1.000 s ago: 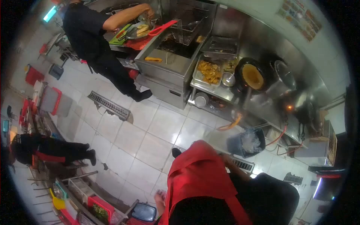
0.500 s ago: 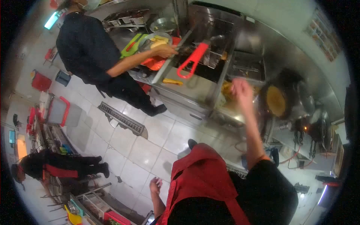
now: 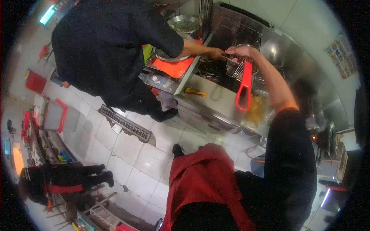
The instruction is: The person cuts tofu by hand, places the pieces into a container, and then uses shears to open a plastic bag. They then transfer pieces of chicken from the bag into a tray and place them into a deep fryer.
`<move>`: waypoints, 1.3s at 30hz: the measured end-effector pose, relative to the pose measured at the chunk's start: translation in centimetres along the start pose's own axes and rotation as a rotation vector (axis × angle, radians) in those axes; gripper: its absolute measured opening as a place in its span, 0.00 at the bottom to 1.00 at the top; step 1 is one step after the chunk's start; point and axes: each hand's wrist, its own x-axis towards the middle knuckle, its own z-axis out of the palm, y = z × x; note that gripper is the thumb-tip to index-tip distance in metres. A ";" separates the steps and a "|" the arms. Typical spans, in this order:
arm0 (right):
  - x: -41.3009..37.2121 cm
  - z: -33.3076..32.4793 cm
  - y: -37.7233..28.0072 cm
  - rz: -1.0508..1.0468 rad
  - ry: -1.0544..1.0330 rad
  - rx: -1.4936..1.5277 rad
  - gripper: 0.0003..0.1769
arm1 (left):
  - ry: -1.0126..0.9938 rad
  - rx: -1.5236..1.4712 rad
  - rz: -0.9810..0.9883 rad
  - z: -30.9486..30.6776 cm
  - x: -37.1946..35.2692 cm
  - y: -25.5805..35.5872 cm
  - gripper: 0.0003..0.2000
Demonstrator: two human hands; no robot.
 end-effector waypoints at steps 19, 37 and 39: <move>-26.3 7.0 -0.1 -0.308 0.659 0.829 0.20 | -0.148 0.070 0.214 3.9 10.2 28.3 0.24; -24.3 33.9 10.1 -0.201 0.837 0.084 0.33 | -0.282 0.296 0.071 10.1 12.0 29.1 0.25; -19.3 33.1 8.7 -0.206 0.896 -0.185 0.35 | -0.288 0.304 0.127 9.8 11.4 30.3 0.26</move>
